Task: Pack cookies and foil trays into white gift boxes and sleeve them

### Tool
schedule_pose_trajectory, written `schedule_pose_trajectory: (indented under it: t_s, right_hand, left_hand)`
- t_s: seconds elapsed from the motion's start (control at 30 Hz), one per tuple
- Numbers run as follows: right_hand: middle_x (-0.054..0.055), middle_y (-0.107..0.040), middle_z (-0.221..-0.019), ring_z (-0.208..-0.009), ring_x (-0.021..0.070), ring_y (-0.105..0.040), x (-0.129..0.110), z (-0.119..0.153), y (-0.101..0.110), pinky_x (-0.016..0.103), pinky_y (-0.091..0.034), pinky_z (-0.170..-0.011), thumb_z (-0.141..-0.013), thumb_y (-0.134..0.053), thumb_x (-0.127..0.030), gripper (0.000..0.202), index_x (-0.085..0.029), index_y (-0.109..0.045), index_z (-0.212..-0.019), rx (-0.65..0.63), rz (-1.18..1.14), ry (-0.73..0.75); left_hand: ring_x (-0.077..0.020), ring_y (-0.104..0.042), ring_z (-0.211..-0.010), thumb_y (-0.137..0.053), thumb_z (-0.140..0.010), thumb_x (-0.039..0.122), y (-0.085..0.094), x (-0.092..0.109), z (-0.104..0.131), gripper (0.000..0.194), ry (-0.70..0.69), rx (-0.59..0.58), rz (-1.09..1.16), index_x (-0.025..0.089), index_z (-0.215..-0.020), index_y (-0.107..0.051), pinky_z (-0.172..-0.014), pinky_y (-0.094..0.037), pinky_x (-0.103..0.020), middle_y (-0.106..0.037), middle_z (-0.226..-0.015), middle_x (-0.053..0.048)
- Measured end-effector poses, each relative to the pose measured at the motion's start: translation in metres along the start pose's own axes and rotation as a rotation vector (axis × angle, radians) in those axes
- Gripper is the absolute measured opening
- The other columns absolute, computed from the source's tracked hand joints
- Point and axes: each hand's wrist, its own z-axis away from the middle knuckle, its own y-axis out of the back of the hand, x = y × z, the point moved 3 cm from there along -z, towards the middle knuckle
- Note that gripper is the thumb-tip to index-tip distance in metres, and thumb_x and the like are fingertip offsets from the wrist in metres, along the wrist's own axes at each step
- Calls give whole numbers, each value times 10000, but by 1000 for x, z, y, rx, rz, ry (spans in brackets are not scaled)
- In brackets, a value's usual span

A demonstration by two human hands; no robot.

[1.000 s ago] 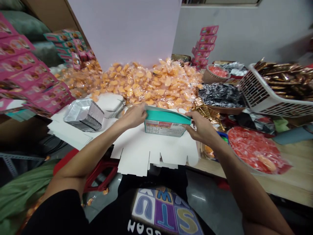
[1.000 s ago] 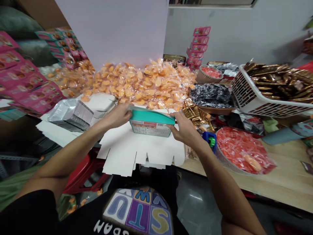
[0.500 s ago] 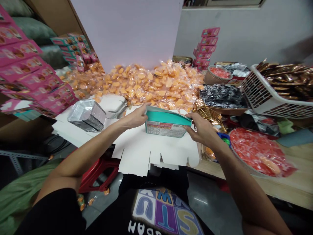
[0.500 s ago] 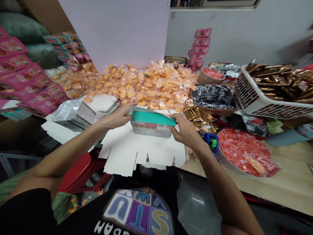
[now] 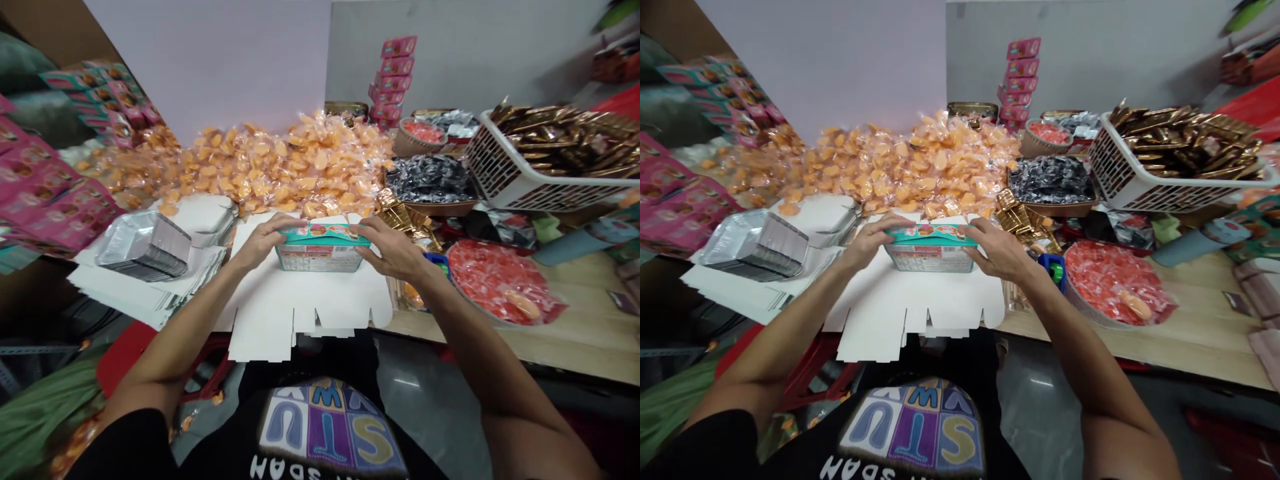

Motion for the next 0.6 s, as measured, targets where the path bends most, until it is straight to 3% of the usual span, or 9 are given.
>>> schedule_pose_trajectory:
  t_s: [0.1, 0.17, 0.27, 0.4, 0.5, 0.6]
  right_hand:
    - [180, -667, -1380, -1109, 328, -699, -2, -4, -5, 468, -641, -947, -1172, -444, -601, 572, -239, -636, -1571, -55, -37, -12]
    - [160, -670, -1341, -1143, 319, -689, -3, -5, -5, 451, -632, -982, -1169, -430, -650, 610, -251, -634, -1583, -65, -101, -17]
    - [137, -670, -1341, -1221, 304, -678, -4, -3, -2, 454, -609, -1056, -1185, -411, -635, 611, -279, -629, -1631, -36, -183, -25]
    - [119, -686, -1325, -1235, 294, -684, 0, 3, -1, 467, -593, -1092, -1187, -458, -582, 548, -319, -677, -1615, 17, -223, 0]
    - [142, -688, -1400, -1300, 303, -685, 5, 6, -11, 473, -591, -1116, -1194, -446, -542, 533, -297, -695, -1597, 87, -186, 2]
    - [183, -666, -1506, -1415, 326, -654, 1, 7, -26, 499, -568, -1184, -1196, -421, -513, 541, -247, -719, -1562, 176, -131, -36]
  left_hand:
    - [-305, -676, -1193, -594, -1071, 497, -8, 30, -15, 513, -135, -266, -478, 310, -1525, -742, -1069, -508, -429, -763, -1292, -91]
    - [-297, -687, -1161, -584, -1111, 610, -19, 38, -23, 609, -206, -344, -689, 335, -1652, -629, -1010, -524, -403, -749, -1356, -111]
    - [-288, -688, -1110, -492, -1155, 659, -34, 35, -27, 631, -271, -360, -879, 344, -1696, -570, -948, -536, -392, -732, -1349, -136]
    - [-310, -680, -1176, -465, -1182, 588, -39, 32, -26, 553, -263, -355, -950, 335, -1656, -597, -1008, -544, -441, -709, -1337, -139]
    - [-319, -693, -1163, -480, -1186, 507, -43, 38, -28, 501, -207, -401, -979, 285, -1614, -616, -1009, -560, -460, -702, -1317, -149]
    - [-352, -701, -1221, -524, -1171, 477, -49, 44, -28, 500, -238, -406, -1053, 307, -1635, -598, -1021, -568, -493, -690, -1395, -172]
